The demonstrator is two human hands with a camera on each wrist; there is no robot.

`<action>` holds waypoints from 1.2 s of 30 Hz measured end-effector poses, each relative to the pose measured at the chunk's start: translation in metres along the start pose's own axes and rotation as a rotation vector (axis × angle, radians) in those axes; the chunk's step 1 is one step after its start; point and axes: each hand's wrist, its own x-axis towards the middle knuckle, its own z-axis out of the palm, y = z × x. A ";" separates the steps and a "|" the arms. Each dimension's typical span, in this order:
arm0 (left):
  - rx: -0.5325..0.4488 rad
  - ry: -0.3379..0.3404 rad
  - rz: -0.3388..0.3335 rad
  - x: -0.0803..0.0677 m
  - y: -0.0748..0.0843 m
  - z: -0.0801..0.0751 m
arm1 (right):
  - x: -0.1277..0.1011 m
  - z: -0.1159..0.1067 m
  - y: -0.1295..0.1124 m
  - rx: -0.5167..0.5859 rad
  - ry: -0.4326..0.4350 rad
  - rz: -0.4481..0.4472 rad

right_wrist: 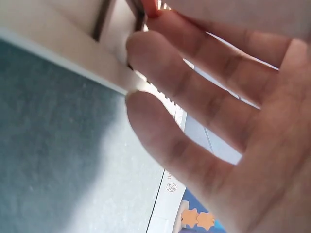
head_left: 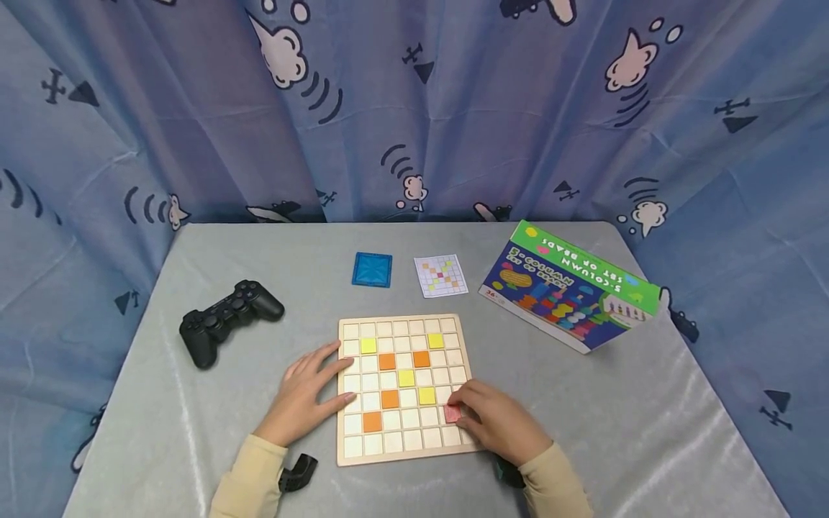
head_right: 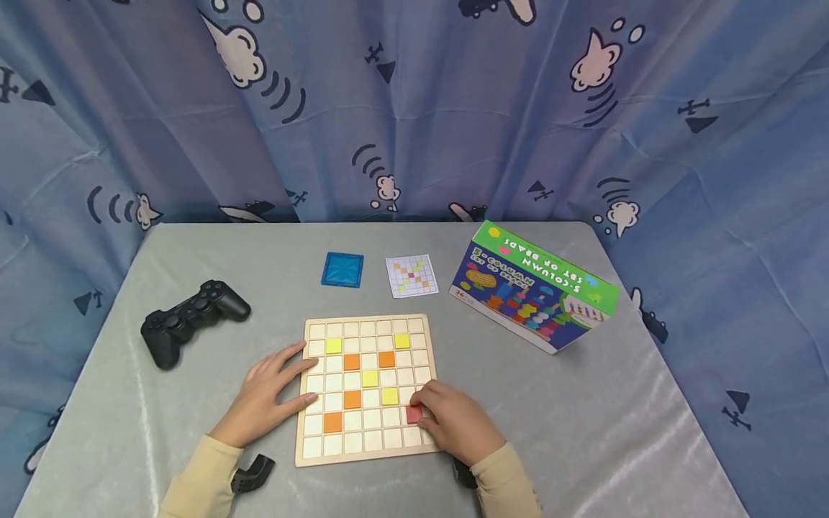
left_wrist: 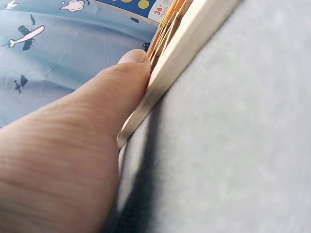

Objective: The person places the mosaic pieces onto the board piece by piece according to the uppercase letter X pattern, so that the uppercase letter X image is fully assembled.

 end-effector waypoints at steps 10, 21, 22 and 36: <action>0.002 -0.002 -0.003 0.000 0.002 0.000 | 0.001 0.004 -0.002 -0.043 -0.001 -0.019; 0.002 0.001 -0.004 -0.001 0.000 0.001 | 0.002 0.007 -0.001 -0.037 0.004 -0.019; 0.002 0.002 -0.004 -0.002 0.000 0.001 | 0.002 0.007 -0.001 -0.034 0.003 -0.017; 0.007 0.017 -0.006 -0.002 0.000 0.002 | 0.005 0.007 0.001 0.003 0.002 -0.017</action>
